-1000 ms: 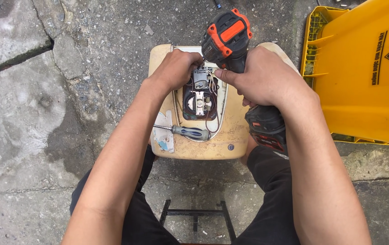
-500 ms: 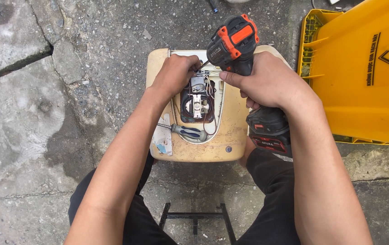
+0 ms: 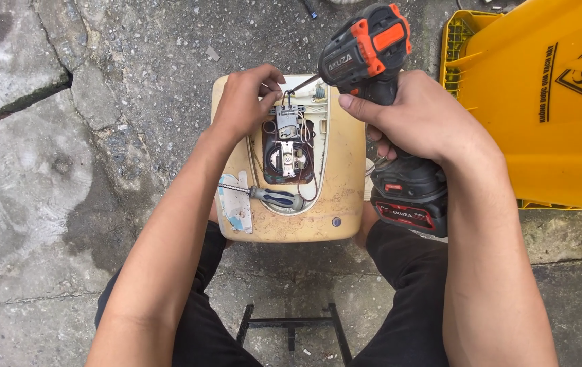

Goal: Disassembling internal electrical and mechanical components from an appliance housing using manual and power tools.

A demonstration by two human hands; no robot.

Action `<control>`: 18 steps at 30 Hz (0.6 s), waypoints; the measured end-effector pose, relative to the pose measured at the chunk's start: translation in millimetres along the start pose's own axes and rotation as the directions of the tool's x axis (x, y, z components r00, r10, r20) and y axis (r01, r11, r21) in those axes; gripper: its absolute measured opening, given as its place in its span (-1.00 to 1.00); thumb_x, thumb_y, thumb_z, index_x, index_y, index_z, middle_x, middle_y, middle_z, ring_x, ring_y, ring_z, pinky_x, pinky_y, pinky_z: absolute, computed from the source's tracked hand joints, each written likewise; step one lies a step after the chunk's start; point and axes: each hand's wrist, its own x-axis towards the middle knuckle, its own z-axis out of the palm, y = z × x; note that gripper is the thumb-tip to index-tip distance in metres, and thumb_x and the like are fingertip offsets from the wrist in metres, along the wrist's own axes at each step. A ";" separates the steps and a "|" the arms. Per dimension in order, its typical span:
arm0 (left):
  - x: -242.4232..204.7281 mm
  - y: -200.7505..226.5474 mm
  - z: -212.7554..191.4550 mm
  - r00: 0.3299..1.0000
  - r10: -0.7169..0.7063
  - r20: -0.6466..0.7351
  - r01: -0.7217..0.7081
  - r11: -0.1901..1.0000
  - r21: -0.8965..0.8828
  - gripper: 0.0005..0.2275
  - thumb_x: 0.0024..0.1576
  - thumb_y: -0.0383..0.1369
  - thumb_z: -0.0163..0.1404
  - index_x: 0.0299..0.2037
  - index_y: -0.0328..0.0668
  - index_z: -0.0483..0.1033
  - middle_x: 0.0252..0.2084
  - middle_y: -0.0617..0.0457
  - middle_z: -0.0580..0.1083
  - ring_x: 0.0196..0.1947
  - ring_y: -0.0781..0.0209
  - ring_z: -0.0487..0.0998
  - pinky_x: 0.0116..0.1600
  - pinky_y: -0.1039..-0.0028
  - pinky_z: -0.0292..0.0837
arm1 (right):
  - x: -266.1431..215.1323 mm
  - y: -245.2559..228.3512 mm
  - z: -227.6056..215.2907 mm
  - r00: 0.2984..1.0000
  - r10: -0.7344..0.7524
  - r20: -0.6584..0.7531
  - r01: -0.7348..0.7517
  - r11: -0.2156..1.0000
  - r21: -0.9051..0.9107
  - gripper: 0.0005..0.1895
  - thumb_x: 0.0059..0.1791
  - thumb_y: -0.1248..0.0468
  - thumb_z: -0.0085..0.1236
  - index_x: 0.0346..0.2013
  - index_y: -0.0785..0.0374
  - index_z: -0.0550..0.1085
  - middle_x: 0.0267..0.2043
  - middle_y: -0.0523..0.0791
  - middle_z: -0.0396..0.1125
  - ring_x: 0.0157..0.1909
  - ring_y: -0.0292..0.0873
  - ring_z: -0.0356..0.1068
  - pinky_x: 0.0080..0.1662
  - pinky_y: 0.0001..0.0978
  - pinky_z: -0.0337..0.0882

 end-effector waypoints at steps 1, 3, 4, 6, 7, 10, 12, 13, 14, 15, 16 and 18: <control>3.4 -2.3 1.2 0.998 -0.042 -0.036 0.039 0.996 -0.080 -0.83 0.02 -0.64 0.12 -0.21 -0.26 0.59 -0.33 0.04 0.61 -0.39 0.28 0.61 -0.25 0.48 0.56 | -5.1 1.4 -1.4 0.999 0.004 -0.044 -0.002 0.999 0.045 -0.68 0.09 0.14 0.24 -0.36 0.37 0.53 -0.61 -0.08 0.32 -0.65 -0.22 0.29 -0.58 -0.39 0.30; 8.3 -1.7 3.4 0.995 -0.077 -0.058 0.066 0.984 -0.166 -0.84 0.04 -0.65 0.14 -0.20 -0.29 0.59 -0.35 0.04 0.59 -0.42 0.34 0.59 -0.29 0.58 0.58 | -16.2 8.4 -5.3 0.995 0.020 -0.098 -0.010 0.995 0.095 -0.63 0.10 0.13 0.26 -0.42 0.38 0.51 -0.58 -0.09 0.33 -0.63 -0.23 0.31 -0.57 -0.41 0.32; 9.5 0.9 4.2 0.991 -0.128 -0.042 0.113 0.960 -0.256 -0.82 0.05 -0.64 0.14 -0.18 -0.28 0.57 -0.33 0.06 0.58 -0.42 0.38 0.57 -0.29 0.61 0.56 | -22.2 13.7 -7.6 0.989 0.000 -0.145 0.024 0.987 0.160 -0.70 0.11 0.15 0.22 -0.36 0.33 0.51 -0.58 -0.12 0.33 -0.63 -0.25 0.30 -0.56 -0.42 0.32; 10.9 18.2 9.5 0.986 -0.166 -0.013 0.151 0.928 -0.342 -0.81 0.06 -0.64 0.15 -0.15 -0.28 0.55 -0.32 0.08 0.57 -0.41 0.42 0.54 -0.29 0.65 0.54 | -36.0 24.2 -12.1 0.979 -0.010 -0.204 0.058 0.972 0.229 -0.77 0.12 0.18 0.17 -0.31 0.28 0.50 -0.58 -0.14 0.32 -0.64 -0.27 0.30 -0.56 -0.42 0.33; 11.4 33.4 15.4 0.981 -0.169 0.096 0.193 0.906 -0.378 -0.80 0.05 -0.63 0.14 -0.14 -0.25 0.54 -0.31 0.07 0.57 -0.40 0.40 0.56 -0.30 0.64 0.54 | -43.6 30.1 -15.2 0.961 -0.036 -0.273 0.123 0.943 0.310 -0.81 0.13 0.20 0.16 -0.25 0.27 0.49 -0.58 -0.16 0.31 -0.64 -0.29 0.27 -0.56 -0.46 0.30; 8.1 72.1 47.7 0.956 -0.101 0.274 0.214 0.882 -0.420 -0.75 0.03 -0.61 0.14 -0.08 -0.22 0.56 -0.33 0.09 0.58 -0.41 0.41 0.57 -0.30 0.63 0.52 | -59.3 53.4 -28.8 0.922 -0.049 -0.384 0.232 0.864 0.446 -0.85 0.14 0.22 0.15 -0.14 0.26 0.47 -0.54 -0.18 0.29 -0.62 -0.33 0.23 -0.54 -0.53 0.27; 9.8 90.8 81.4 0.938 -0.032 0.344 0.192 0.878 -0.439 -0.70 0.01 -0.60 0.15 -0.04 -0.21 0.58 -0.37 0.10 0.58 -0.43 0.43 0.56 -0.30 0.64 0.49 | -65.3 75.5 -41.5 0.904 -0.035 -0.426 0.269 0.822 0.503 -0.84 0.13 0.23 0.16 -0.09 0.25 0.46 -0.51 -0.18 0.29 -0.60 -0.35 0.22 -0.53 -0.56 0.26; 11.2 96.9 99.9 0.925 -0.006 0.379 0.193 0.868 -0.457 -0.69 0.00 -0.61 0.16 -0.03 -0.22 0.58 -0.38 0.12 0.58 -0.44 0.43 0.56 -0.30 0.64 0.49 | -67.1 88.5 -47.2 0.886 -0.074 -0.458 0.323 0.807 0.494 -0.86 0.15 0.26 0.14 -0.06 0.26 0.45 -0.48 -0.18 0.29 -0.56 -0.35 0.22 -0.50 -0.57 0.29; 12.6 102.7 118.5 0.911 0.020 0.413 0.196 0.858 -0.475 -0.68 -0.01 -0.62 0.17 -0.03 -0.22 0.59 -0.39 0.13 0.57 -0.45 0.43 0.56 -0.30 0.64 0.48 | -68.5 101.7 -52.6 0.864 -0.113 -0.490 0.377 0.790 0.483 -0.88 0.18 0.30 0.12 -0.04 0.27 0.43 -0.45 -0.18 0.28 -0.51 -0.36 0.23 -0.46 -0.58 0.32; 16.6 106.7 143.3 0.905 0.030 0.424 0.194 0.857 -0.476 -0.68 -0.01 -0.62 0.17 -0.03 -0.22 0.59 -0.39 0.13 0.57 -0.45 0.43 0.56 -0.30 0.64 0.48 | -73.4 112.6 -58.0 0.862 -0.099 -0.498 0.371 0.791 0.486 -0.88 0.18 0.30 0.12 -0.04 0.27 0.43 -0.45 -0.18 0.28 -0.51 -0.36 0.23 -0.46 -0.58 0.32; 20.4 110.5 168.0 0.905 0.008 0.426 0.211 0.860 -0.465 -0.72 0.00 -0.59 0.15 -0.07 -0.21 0.59 -0.40 0.14 0.58 -0.47 0.43 0.55 -0.32 0.61 0.47 | -78.0 123.3 -63.2 0.847 -0.058 -0.528 0.342 0.820 0.459 -0.90 0.18 0.33 0.14 -0.04 0.28 0.43 -0.44 -0.17 0.28 -0.51 -0.34 0.24 -0.45 -0.56 0.32; 27.3 116.7 218.4 0.902 -0.006 0.432 0.224 0.861 -0.456 -0.75 0.00 -0.57 0.14 -0.10 -0.19 0.59 -0.41 0.14 0.59 -0.50 0.42 0.53 -0.34 0.59 0.46 | -88.0 143.0 -73.0 0.827 -0.011 -0.562 0.305 0.849 0.432 -0.91 0.17 0.36 0.15 -0.05 0.29 0.44 -0.44 -0.17 0.29 -0.50 -0.33 0.25 -0.44 -0.55 0.32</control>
